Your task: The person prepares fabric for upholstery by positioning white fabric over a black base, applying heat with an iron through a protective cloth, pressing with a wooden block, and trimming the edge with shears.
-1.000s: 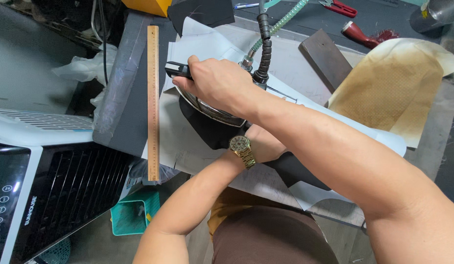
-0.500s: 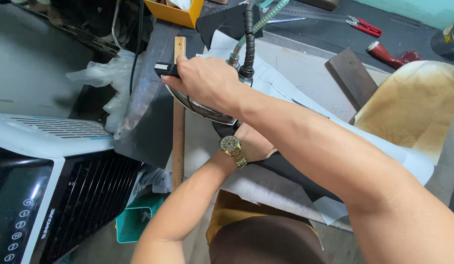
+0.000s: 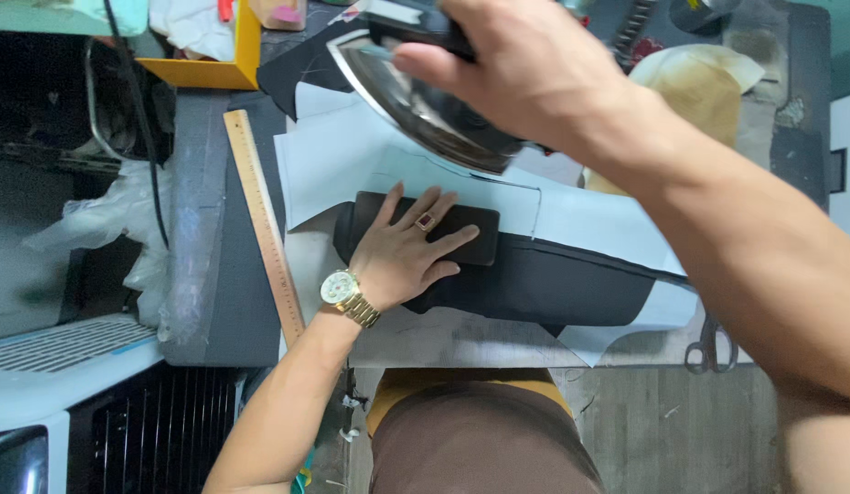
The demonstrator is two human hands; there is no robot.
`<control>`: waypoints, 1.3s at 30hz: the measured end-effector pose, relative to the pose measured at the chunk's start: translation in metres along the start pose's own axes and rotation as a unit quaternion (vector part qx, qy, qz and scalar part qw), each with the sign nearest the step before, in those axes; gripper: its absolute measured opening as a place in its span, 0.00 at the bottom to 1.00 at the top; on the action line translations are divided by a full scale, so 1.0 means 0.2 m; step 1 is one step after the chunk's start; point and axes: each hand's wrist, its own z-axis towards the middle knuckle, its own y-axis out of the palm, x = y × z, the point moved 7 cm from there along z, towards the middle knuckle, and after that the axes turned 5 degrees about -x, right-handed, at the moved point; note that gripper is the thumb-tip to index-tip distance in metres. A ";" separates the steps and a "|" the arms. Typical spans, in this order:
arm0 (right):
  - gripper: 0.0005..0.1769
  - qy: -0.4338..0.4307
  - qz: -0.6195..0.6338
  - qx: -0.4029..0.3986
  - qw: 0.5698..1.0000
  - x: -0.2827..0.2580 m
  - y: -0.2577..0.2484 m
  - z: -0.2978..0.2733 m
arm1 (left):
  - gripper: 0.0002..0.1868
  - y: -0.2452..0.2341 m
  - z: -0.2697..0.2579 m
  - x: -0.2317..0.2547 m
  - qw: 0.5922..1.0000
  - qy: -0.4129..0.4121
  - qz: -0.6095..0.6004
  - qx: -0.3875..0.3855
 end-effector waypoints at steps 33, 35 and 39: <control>0.34 0.216 0.038 -0.359 0.907 0.66 0.09 -1.25 | 0.03 0.18 0.33 0.86 0.940 -0.279 0.073 0.181; 0.35 0.254 0.033 -0.375 0.891 0.67 0.09 -1.26 | 0.08 0.17 0.34 0.88 0.946 -0.265 0.062 0.177; 0.32 0.259 0.028 -0.389 0.884 0.63 0.05 -1.24 | 0.10 0.16 0.34 0.90 0.946 -0.259 0.079 0.177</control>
